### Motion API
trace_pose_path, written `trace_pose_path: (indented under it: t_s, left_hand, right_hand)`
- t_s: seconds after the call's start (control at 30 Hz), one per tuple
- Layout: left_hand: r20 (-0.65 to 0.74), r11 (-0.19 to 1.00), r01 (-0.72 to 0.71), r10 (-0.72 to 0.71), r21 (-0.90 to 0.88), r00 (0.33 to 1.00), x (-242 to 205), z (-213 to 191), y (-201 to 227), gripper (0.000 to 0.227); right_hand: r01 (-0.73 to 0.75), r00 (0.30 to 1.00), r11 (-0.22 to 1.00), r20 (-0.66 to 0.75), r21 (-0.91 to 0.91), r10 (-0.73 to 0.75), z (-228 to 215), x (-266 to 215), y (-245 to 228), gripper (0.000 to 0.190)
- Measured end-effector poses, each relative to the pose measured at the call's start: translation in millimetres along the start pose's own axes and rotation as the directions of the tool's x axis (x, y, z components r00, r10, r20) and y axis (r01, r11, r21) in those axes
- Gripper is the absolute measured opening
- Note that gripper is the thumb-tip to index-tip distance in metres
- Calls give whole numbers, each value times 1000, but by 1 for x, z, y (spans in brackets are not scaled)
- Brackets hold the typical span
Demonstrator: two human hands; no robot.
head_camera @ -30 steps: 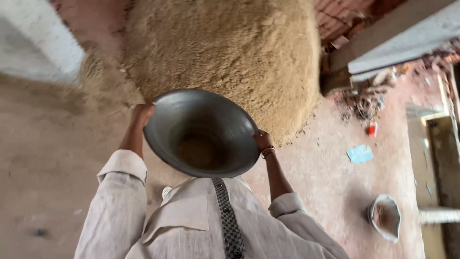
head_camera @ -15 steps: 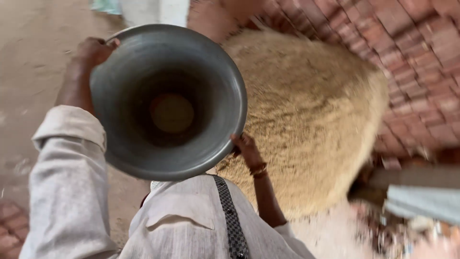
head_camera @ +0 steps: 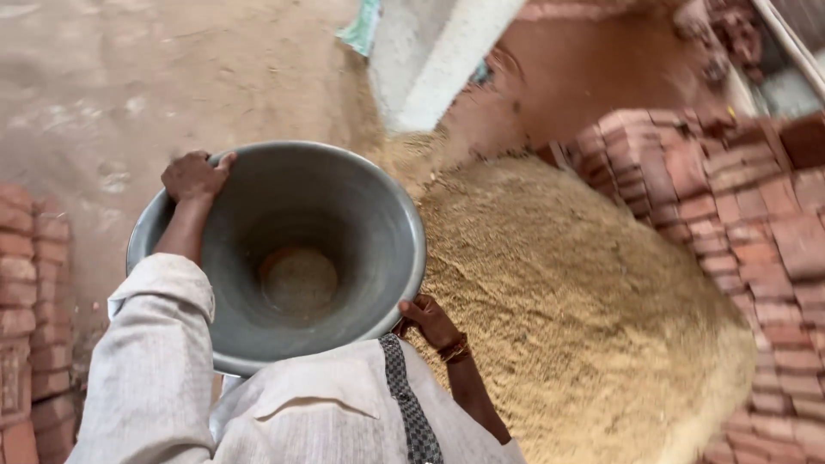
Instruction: The person carries a large metal basin filled with sand down an unfinished concrete staircase, walks to a sand pile outside, and dumps the sand onto the pile by hand. They then carry the empty basin back up the stairs, where another person refills it, and repeat the trip.
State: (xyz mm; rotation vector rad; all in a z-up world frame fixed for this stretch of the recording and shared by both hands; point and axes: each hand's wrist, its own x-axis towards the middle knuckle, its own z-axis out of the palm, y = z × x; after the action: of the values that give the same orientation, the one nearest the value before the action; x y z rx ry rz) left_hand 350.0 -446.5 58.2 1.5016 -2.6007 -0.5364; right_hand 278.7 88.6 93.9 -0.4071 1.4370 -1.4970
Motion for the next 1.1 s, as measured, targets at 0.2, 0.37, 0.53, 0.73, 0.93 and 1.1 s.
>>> trace_pose_path:
  t_s: [0.2,0.37,0.53,0.73,0.93,1.1]
  left_hand:
    - [5,994,100,-100,38,995,-14,-6,-34,65]
    - [129,993,-80,68,87,989,16,-40,15,64]
    - [0,969,-245,245,23,970,87,-24,68,62]
    - [80,963,-267,269,-30,960,153,-40,78,55]
    - [227,957,-290,281,4,932,212,-2,28,51]
    - [323,981,-178,145,75,935,220,32,-10,58]
  right_hand:
    - [648,742,331,469,-686,-480,-62,74,-46,50]
    - [-257,950,379,-304,-889,-70,-8,146,-194,78]
    - [-89,954,196,-140,-977,-264,-45,301,-186,82]
    - [-251,924,86,-265,-964,-274,32,363,-206,81]
    - [-276,901,96,-292,-956,-321,19,407,-171,71]
    - [-354,884,49,-351,-934,-310,26,403,-161,65]
